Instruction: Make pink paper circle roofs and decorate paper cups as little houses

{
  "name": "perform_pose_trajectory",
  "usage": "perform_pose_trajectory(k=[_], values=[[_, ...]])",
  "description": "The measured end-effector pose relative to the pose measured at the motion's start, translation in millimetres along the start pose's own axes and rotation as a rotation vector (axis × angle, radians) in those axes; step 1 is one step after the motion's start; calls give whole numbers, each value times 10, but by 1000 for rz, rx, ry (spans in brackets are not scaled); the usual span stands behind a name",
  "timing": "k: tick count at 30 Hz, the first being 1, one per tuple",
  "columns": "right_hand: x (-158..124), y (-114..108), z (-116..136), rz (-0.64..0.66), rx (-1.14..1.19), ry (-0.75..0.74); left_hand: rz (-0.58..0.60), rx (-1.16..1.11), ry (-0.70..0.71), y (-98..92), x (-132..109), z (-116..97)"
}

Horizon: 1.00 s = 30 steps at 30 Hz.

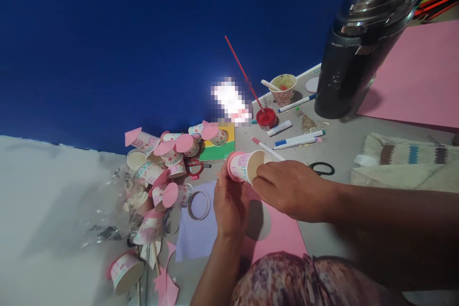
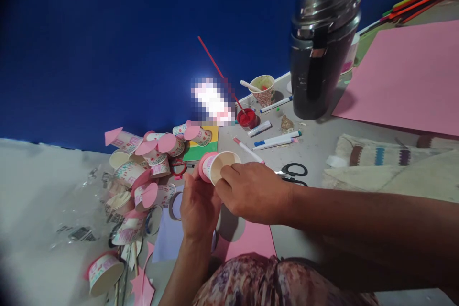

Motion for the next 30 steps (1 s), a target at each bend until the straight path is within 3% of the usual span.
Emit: perform_pose_trajectory(k=[8,20,30], values=[[0,-7,-10,-8,-4,9,-49,6,-46,-11,-45,34],[39,64,6,121,30,-5,-61,10,0,-37,-68,35],[-58,-70,234,-113,-44,-58,-69,-19,139,-31,-162,-89]])
Point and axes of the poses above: each hand's wrist, its own x-axis towards the middle knuckle, its own y-axis out of the palm, z = x × y, the point moved 9 cm from there along x, towards the middle knuckle, and after that the axes turned 8 degrees about z, right-handed, at the moved point
